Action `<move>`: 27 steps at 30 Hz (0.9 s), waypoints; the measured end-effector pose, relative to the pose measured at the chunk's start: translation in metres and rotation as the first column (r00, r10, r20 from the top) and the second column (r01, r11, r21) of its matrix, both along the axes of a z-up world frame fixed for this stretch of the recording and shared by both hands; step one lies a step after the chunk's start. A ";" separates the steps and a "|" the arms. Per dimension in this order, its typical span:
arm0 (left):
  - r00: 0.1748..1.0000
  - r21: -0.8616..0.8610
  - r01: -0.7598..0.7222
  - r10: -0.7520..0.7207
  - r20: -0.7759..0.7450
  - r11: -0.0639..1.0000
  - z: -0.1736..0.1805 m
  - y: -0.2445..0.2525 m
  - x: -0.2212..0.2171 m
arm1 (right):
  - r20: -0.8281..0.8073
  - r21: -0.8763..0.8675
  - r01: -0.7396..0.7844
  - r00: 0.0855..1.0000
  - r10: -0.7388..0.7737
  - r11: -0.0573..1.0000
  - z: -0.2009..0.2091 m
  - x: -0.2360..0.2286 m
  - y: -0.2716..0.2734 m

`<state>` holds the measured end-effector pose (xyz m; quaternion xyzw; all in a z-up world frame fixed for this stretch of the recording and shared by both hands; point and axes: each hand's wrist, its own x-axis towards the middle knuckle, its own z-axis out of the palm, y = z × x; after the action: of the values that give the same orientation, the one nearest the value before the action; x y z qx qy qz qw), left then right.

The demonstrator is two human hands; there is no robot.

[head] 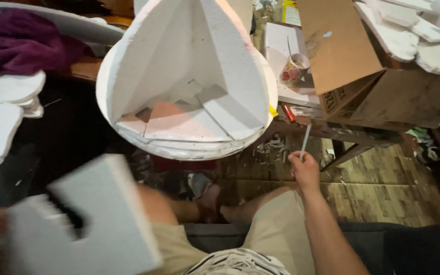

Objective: Cutting foam pieces with a utility knife and assembling them into a larger conical structure.

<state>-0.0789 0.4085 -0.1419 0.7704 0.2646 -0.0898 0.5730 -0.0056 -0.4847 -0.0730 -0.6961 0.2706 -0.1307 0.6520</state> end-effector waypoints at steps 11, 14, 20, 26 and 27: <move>0.960 0.100 -0.026 0.053 -0.276 0.995 0.242 -0.370 0.037 | 0.043 -0.481 -0.088 0.991 0.124 0.872 0.030 0.114 -0.004; 0.974 0.087 -0.009 0.029 -0.225 0.996 0.212 -0.359 0.037 | 0.068 -0.543 -0.121 0.980 0.187 0.831 0.060 0.143 0.023; 0.997 0.022 -0.045 0.046 -0.062 0.999 0.211 -0.352 0.035 | -0.238 -0.694 -0.242 0.966 0.101 0.678 0.095 0.185 0.067; 0.997 0.130 -0.025 0.015 0.081 0.991 0.213 -0.349 0.053 | -0.263 -0.799 -0.300 0.954 0.147 0.521 0.068 0.207 0.051; 0.997 0.132 -0.031 0.021 0.077 0.991 0.221 -0.352 0.055 | -0.267 -0.797 -0.307 0.951 0.154 0.520 0.070 0.207 0.054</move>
<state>-0.0239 0.0566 0.0793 0.8062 0.2585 -0.0354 0.5311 0.2012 -0.4308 -0.0032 -0.9582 0.1340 -0.0978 0.2331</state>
